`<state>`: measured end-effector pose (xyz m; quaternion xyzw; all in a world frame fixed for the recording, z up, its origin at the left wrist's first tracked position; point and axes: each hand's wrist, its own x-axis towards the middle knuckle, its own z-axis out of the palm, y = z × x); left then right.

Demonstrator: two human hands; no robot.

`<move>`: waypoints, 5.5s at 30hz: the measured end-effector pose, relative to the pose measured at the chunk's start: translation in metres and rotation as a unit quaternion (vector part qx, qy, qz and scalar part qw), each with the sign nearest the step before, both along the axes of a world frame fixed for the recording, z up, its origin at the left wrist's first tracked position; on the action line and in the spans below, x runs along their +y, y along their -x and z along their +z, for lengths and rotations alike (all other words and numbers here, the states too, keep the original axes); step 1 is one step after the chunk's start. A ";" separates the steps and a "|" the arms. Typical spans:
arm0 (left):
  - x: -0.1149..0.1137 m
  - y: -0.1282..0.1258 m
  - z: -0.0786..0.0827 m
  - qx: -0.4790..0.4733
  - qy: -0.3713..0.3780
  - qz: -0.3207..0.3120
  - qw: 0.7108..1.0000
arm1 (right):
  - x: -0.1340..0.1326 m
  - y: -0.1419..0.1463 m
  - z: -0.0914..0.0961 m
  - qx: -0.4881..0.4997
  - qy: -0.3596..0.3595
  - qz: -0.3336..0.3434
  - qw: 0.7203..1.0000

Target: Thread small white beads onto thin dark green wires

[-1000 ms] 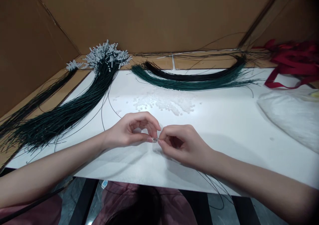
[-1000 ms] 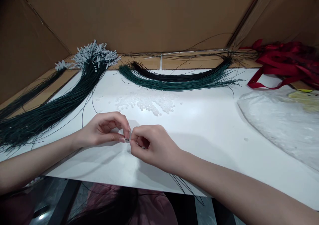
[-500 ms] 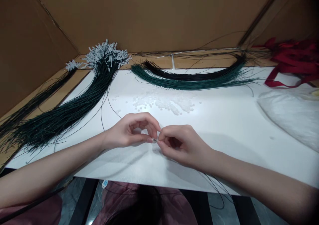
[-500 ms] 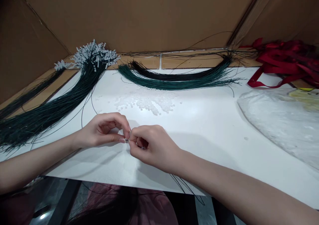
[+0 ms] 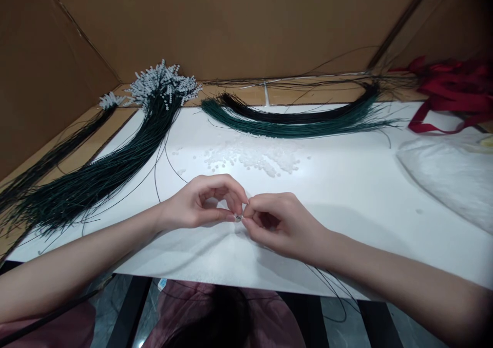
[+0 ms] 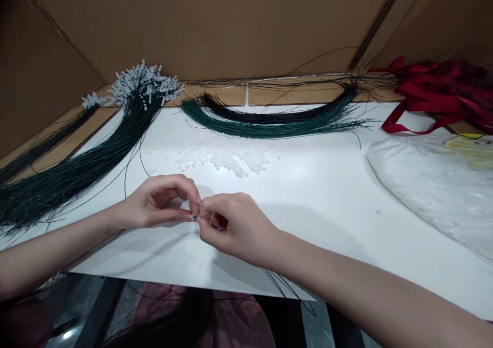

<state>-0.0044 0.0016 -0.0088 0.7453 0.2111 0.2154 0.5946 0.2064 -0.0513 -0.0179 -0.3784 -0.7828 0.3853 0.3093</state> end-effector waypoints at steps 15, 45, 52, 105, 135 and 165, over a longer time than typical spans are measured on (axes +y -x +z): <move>0.000 -0.001 0.003 0.017 -0.014 -0.004 1.000 | -0.003 -0.002 0.002 -0.020 -0.003 0.008 1.000; 0.000 -0.001 0.002 0.040 -0.041 -0.014 0.998 | -0.003 -0.002 0.002 -0.038 -0.005 0.021 0.999; 0.000 -0.002 0.003 0.038 -0.056 -0.006 0.998 | -0.003 -0.002 0.002 -0.028 -0.005 0.017 0.999; -0.001 -0.002 0.003 0.033 -0.034 -0.025 0.999 | -0.002 -0.002 0.002 -0.035 -0.017 0.015 0.999; 0.001 -0.004 0.004 0.039 -0.031 -0.037 0.998 | -0.003 -0.003 -0.001 -0.033 -0.030 0.026 0.999; 0.001 -0.002 0.004 0.049 -0.034 -0.043 0.997 | -0.002 -0.004 0.000 -0.040 -0.033 0.027 0.998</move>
